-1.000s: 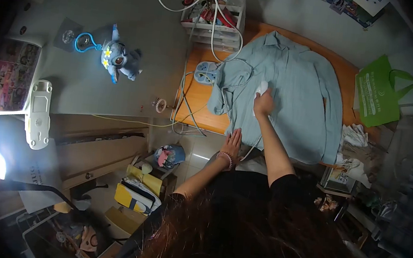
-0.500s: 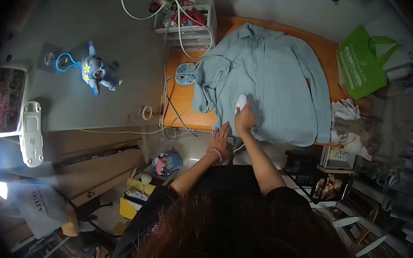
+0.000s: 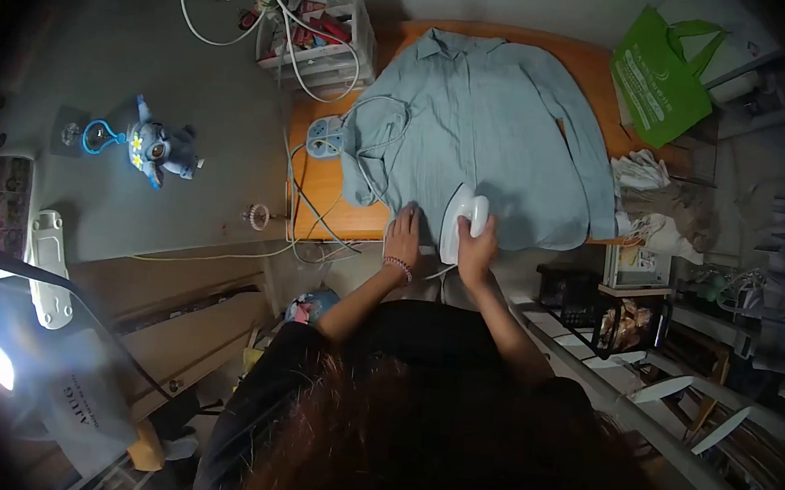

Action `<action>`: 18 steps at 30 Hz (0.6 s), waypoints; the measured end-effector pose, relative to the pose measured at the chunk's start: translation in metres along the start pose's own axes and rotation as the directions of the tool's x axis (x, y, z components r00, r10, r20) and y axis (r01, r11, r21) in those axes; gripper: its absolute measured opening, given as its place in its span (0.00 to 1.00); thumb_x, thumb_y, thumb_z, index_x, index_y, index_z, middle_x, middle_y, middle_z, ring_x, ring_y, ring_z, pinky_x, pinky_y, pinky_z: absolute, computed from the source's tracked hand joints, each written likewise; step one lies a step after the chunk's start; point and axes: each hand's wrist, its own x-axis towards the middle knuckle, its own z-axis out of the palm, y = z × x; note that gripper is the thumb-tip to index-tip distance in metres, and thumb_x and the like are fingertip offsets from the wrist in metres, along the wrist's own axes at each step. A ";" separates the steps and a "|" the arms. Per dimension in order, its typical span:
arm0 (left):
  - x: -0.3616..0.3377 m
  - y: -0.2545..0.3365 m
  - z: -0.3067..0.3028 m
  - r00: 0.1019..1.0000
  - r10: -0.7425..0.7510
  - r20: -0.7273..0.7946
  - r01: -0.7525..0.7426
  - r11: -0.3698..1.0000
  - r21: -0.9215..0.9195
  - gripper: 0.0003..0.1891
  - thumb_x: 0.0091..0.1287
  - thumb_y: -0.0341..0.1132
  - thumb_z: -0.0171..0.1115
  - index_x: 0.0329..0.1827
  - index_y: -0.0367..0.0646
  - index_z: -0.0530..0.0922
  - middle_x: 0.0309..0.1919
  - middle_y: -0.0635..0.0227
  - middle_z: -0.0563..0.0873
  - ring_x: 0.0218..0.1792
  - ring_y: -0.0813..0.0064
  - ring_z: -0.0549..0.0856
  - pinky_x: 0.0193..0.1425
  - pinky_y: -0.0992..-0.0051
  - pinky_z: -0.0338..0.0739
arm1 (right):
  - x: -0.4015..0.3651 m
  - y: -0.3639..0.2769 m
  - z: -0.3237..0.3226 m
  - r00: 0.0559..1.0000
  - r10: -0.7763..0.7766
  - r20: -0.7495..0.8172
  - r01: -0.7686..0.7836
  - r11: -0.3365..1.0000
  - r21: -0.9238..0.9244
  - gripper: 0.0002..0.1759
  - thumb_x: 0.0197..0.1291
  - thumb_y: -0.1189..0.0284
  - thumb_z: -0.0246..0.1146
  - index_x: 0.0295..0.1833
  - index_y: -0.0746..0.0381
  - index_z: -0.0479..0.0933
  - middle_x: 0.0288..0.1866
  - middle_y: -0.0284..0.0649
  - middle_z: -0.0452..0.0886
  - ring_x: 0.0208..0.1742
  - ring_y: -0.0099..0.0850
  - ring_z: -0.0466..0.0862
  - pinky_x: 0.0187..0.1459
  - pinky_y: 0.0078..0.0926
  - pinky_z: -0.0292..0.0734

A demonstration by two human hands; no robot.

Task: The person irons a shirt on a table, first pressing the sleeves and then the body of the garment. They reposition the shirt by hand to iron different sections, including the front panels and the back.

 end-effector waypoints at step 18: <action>0.067 -0.009 -0.042 0.947 0.243 0.211 -0.270 0.956 0.111 0.30 0.59 0.46 0.64 0.65 0.50 0.69 0.62 0.54 0.69 0.63 0.50 0.69 0.66 0.55 0.63 | 0.043 -0.065 -0.242 0.866 0.489 -0.102 -0.017 0.234 0.972 0.13 0.65 0.67 0.61 0.52 0.60 0.71 0.29 0.29 0.69 0.29 0.22 0.70 0.30 0.24 0.68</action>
